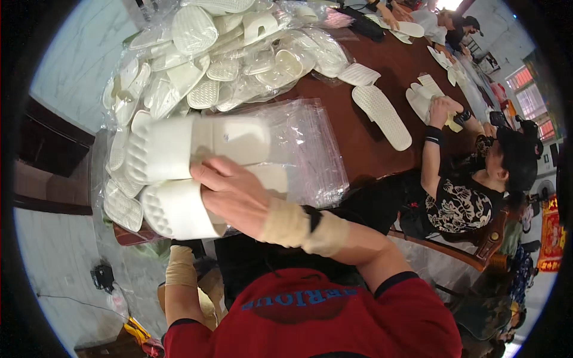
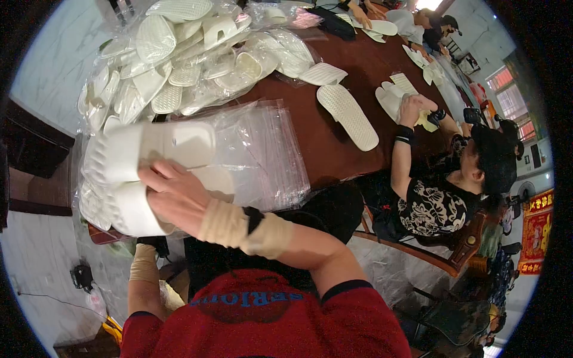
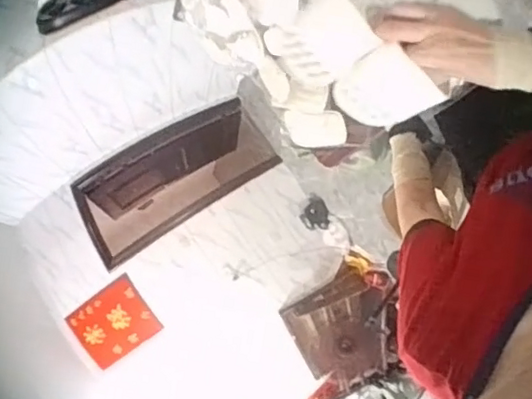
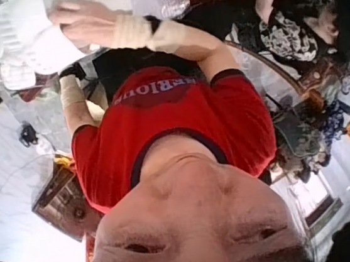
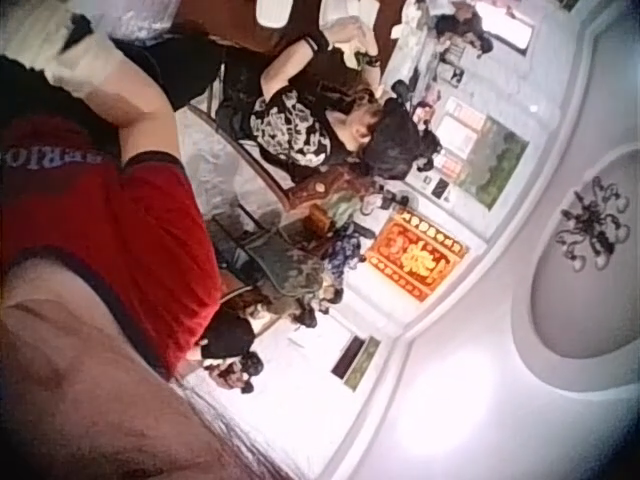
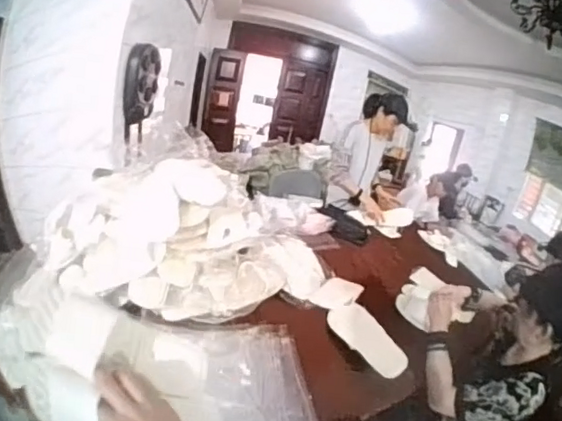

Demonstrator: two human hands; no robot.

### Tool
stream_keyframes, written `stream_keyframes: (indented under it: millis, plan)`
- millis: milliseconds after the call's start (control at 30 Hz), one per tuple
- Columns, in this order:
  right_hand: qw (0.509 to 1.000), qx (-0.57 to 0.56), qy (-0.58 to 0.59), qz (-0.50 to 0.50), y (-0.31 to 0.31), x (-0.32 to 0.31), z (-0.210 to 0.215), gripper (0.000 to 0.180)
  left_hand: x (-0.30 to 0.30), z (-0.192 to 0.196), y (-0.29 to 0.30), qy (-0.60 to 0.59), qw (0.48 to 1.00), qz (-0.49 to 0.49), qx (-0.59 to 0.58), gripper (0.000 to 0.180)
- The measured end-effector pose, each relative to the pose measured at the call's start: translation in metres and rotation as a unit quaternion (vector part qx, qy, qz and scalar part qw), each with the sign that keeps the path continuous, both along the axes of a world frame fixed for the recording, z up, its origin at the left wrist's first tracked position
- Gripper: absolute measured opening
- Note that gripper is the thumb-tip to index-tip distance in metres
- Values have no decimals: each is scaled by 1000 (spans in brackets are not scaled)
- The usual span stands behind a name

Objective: Sort and pack white indoor slippers into clear plastic bags.

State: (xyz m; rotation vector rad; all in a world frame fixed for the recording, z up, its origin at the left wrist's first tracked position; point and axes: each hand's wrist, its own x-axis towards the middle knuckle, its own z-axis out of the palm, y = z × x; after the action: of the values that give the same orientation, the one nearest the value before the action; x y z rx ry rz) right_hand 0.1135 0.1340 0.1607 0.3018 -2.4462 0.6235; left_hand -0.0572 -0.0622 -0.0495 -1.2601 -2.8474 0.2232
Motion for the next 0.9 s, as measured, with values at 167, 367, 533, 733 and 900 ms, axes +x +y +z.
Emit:
stream_keyframes:
  millis: [167,367,533,733,900]
  plan:
    - [982,-43,-154,-102,69,8,-165,23,13,21,11,-19,988,1,156,56]
    - [972,-27,-140,-188,200,94,-120,37,12,23,-4,-15,988,27,149,58]
    - [941,-59,-66,-327,371,135,-70,32,11,28,14,-27,988,20,151,58]
    - [817,202,-203,-500,455,93,-63,19,11,28,17,-41,988,28,148,59]
    - [784,330,-157,-501,432,26,-91,19,12,39,15,-50,988,35,141,59]
